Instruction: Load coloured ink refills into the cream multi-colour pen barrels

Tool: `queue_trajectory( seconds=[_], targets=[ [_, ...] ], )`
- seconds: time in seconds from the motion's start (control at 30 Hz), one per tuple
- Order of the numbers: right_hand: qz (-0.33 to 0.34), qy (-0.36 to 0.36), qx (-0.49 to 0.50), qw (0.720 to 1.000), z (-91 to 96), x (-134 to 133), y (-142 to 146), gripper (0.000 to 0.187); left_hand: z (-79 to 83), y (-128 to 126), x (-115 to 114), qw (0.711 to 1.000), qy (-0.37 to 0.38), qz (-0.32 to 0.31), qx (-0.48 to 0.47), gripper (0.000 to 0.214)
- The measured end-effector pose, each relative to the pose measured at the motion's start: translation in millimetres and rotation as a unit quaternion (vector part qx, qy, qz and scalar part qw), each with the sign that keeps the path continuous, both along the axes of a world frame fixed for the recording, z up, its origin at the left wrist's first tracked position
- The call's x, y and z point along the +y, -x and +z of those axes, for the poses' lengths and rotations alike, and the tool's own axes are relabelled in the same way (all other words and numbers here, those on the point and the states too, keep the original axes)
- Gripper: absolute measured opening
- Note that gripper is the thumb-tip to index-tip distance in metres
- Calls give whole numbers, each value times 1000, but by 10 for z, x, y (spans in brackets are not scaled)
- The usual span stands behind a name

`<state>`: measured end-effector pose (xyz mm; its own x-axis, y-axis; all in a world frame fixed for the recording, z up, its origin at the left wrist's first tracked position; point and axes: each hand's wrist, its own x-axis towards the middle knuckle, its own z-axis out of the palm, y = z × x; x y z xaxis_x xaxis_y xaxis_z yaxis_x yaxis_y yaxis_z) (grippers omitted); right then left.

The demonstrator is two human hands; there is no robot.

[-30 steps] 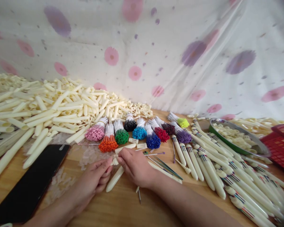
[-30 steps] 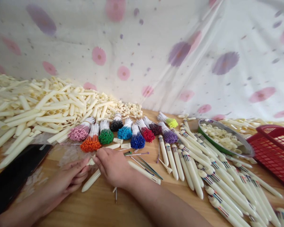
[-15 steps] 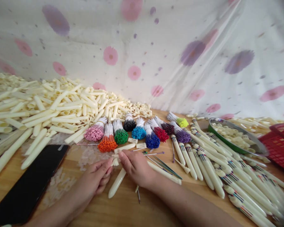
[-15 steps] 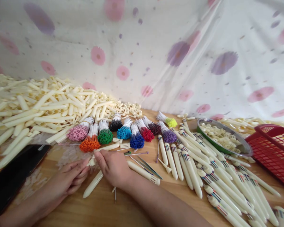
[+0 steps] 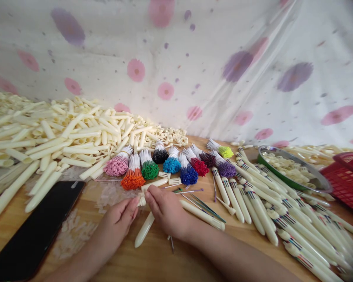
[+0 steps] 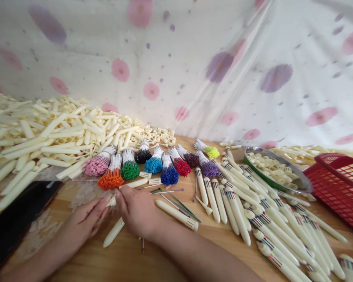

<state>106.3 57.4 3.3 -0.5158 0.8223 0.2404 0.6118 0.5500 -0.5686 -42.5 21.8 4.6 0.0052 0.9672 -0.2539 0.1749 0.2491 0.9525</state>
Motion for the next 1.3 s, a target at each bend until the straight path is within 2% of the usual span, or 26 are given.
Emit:
queue_trajectory(
  seconds=[0.07, 0.13, 0.2, 0.27, 0.3, 0.37, 0.43, 0.47, 0.5, 0.53, 0.6, 0.67, 0.77, 0.83, 0.97, 1.07, 1.2, 1.3],
  targets=[
    [-4, 25, 21, 999, 21, -14, 5, 29, 6, 18, -13, 993, -87, -3, 82, 34],
    [-5, 62, 26, 998, 91, -1, -22, 29, 37, 29, -22, 979, -141, -22, 149, 31],
    [15, 113, 8, 993, 216, 47, -107, 29, 98, 53, -19, 967, -164, -55, 188, 30],
    [67, 163, -32, 984, 371, 115, -253, 29, 193, 128, 7, 958, -176, -67, 218, 26],
    [94, 177, -60, 978, 446, 149, -340, 29, 250, 197, 34, 953, -181, -56, 237, 24],
    [150, 186, -152, 959, 564, 197, -501, 30, 366, 410, 120, 932, -196, 9, 304, 23],
    [170, 163, -253, 939, 625, 211, -599, 29, 450, 702, 248, 878, -186, 89, 432, 24],
    [166, 147, -296, 929, 635, 206, -614, 28, 468, 861, 322, 848, -169, 104, 491, 27],
    [150, 131, -334, 921, 635, 196, -608, 26, 467, 1014, 396, 828, -154, 93, 531, 32],
    [124, 118, -367, 914, 630, 183, -583, 25, 449, 1152, 465, 798, -132, 117, 577, 32],
    [68, 97, -412, 903, 615, 156, -502, 24, 376, 1357, 572, 787, -119, 94, 599, 31],
    [14, 80, -432, 898, 606, 132, -409, 24, 288, 1445, 627, 779, -116, 67, 612, 34],
    [-52, 51, -411, 909, 588, 87, -287, 28, 197, 1417, 645, 767, -124, 45, 628, 36],
    [-71, 21, -361, 930, 545, 38, -214, 26, 177, 1359, 648, 759, -132, 47, 636, 36],
    [12, -58, -233, 971, 369, -96, -59, 14, 187, 1258, 669, 748, -163, 48, 642, 36],
    [73, -114, -190, 972, 231, -174, 89, 14, 205, 1172, 680, 741, -194, 46, 641, 36],
    [113, -187, -180, 959, 111, -171, 342, 27, 245, 1037, 716, 730, -216, 36, 647, 37],
    [122, -196, -205, 951, 49, -106, 488, 22, 303, 964, 813, 719, -211, 15, 662, 34]
  ],
)
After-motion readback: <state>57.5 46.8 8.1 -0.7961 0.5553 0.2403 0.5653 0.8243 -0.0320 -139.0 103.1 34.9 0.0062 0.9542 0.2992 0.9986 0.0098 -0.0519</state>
